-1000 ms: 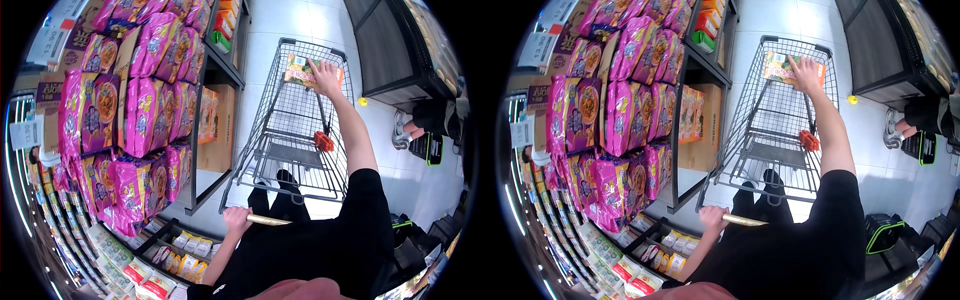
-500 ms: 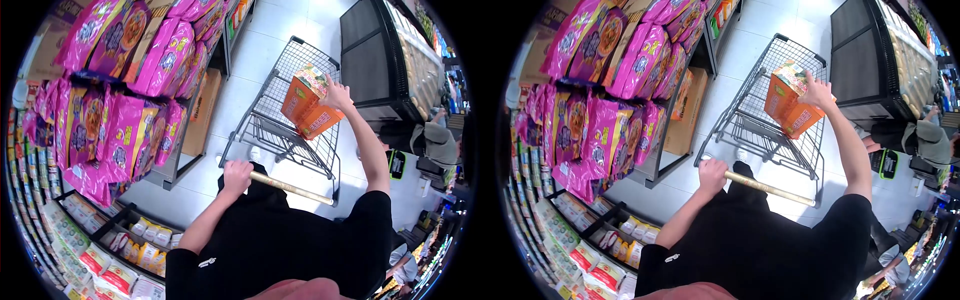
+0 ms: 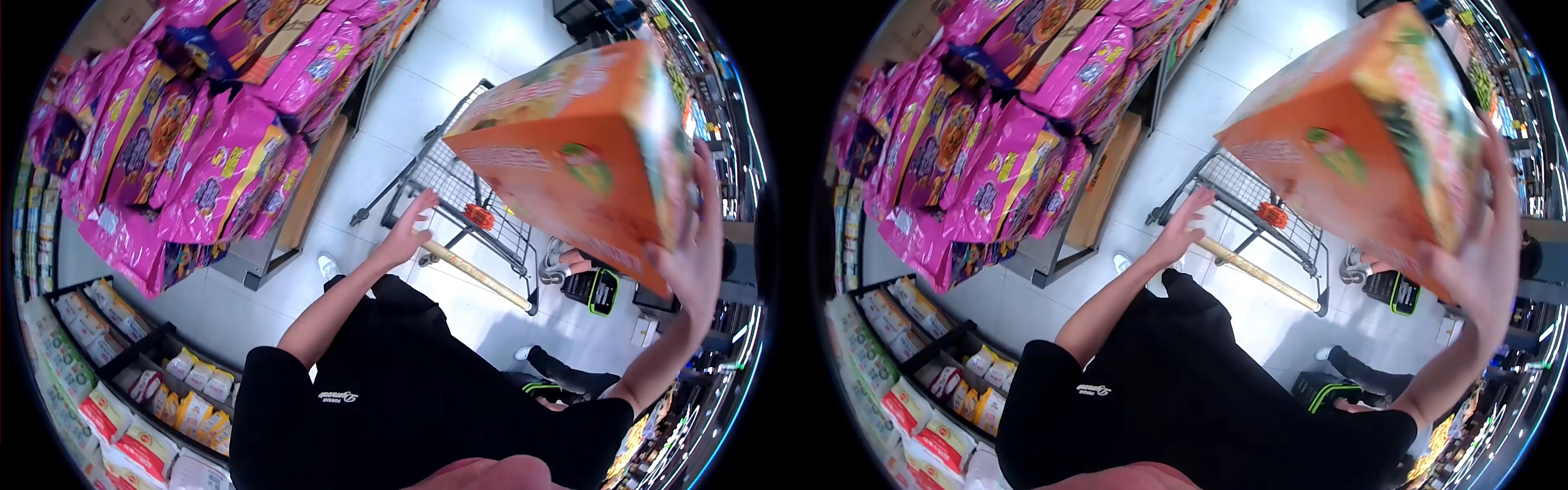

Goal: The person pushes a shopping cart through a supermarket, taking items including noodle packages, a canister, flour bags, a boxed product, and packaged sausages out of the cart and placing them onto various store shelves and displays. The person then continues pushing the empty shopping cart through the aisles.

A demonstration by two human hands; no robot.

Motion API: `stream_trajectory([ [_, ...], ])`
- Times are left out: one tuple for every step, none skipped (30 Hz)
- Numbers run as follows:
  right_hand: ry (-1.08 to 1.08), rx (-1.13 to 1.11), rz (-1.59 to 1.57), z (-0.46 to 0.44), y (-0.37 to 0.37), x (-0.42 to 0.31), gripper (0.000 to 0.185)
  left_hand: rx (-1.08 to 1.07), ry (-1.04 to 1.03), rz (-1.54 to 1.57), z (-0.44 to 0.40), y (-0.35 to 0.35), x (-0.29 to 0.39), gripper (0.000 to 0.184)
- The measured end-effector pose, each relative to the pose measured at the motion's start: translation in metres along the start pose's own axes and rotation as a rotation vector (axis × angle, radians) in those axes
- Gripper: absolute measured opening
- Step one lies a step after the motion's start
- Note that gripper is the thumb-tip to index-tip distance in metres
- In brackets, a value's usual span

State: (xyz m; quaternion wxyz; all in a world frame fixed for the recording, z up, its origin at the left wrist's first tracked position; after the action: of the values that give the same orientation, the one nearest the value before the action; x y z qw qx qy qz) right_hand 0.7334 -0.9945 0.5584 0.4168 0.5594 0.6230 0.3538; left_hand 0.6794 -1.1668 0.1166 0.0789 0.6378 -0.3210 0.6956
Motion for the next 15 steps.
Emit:
stream_trajectory([
  [-0.018, 0.014, 0.031, 0.007, 0.023, -0.007, 0.109, -0.018, 0.155, 0.278, -0.008, -0.010, -0.007, 0.092],
  [0.068, -0.033, 0.102, 0.010, 0.039, -0.014, 0.112, -0.048, 0.193, 0.407, -0.009, -0.021, 0.012, 0.096],
  [0.153, -0.075, 0.175, 0.017, 0.049, -0.017, 0.114, -0.070, 0.159, 0.497, -0.007, -0.031, 0.032, 0.095],
  [-0.064, -0.027, -0.116, 0.035, 0.048, -0.005, 0.122, -0.106, 0.094, 0.547, -0.003, -0.037, 0.037, 0.091],
  [-0.056, -0.035, -0.125, 0.035, 0.045, -0.009, 0.122, -0.143, 0.029, 0.599, 0.006, -0.041, 0.042, 0.087],
  [-0.029, -0.060, -0.107, 0.030, 0.034, -0.029, 0.126, -0.128, 0.023, 0.597, 0.020, -0.036, 0.049, 0.087],
  [0.001, -0.083, -0.090, 0.025, 0.024, -0.047, 0.130, -0.028, 0.121, 0.657, 0.037, -0.023, 0.051, 0.078],
  [-0.072, -0.083, -0.142, 0.024, 0.010, -0.052, 0.134, 0.075, 0.222, 0.714, 0.054, -0.008, 0.049, 0.069],
  [-0.129, -0.005, -0.208, 0.025, -0.002, -0.050, 0.136, 0.092, 0.217, 0.709, 0.067, 0.006, 0.049, 0.069],
  [-0.138, -0.052, -0.221, 0.024, -0.016, -0.052, 0.137, 0.110, 0.219, 0.697, 0.080, 0.019, 0.044, 0.062],
  [-0.146, -0.104, -0.232, 0.022, -0.029, -0.054, 0.137, 0.132, 0.222, 0.688, 0.092, 0.030, 0.040, 0.055],
  [-0.189, -0.136, -0.283, 0.021, -0.040, -0.060, 0.135, 0.159, 0.201, 0.649, 0.100, 0.040, 0.040, 0.046],
  [-0.178, -0.150, -0.296, 0.019, -0.048, -0.062, 0.135, 0.181, 0.199, 0.648, 0.107, 0.047, 0.039, 0.046],
  [-0.159, -0.183, -0.345, 0.017, -0.059, -0.066, 0.134, 0.212, 0.189, 0.617, 0.114, 0.054, 0.039, 0.047],
  [-0.142, -0.213, -0.391, 0.017, -0.069, -0.068, 0.132, 0.239, 0.181, 0.585, 0.119, 0.061, 0.038, 0.049],
])
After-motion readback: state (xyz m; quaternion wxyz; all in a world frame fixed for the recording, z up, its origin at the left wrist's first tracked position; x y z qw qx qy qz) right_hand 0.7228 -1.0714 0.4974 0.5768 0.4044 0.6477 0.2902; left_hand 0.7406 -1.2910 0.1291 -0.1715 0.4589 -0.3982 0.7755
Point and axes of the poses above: each hand's wrist, its own z-axis away from the middle knuckle, its own y-axis out of the back of the hand, x = y × z, the point moved 8 cm from there along -z, towards the middle knuckle, and after that the axes turned 11 degrees about x, right-handed, at the moved point
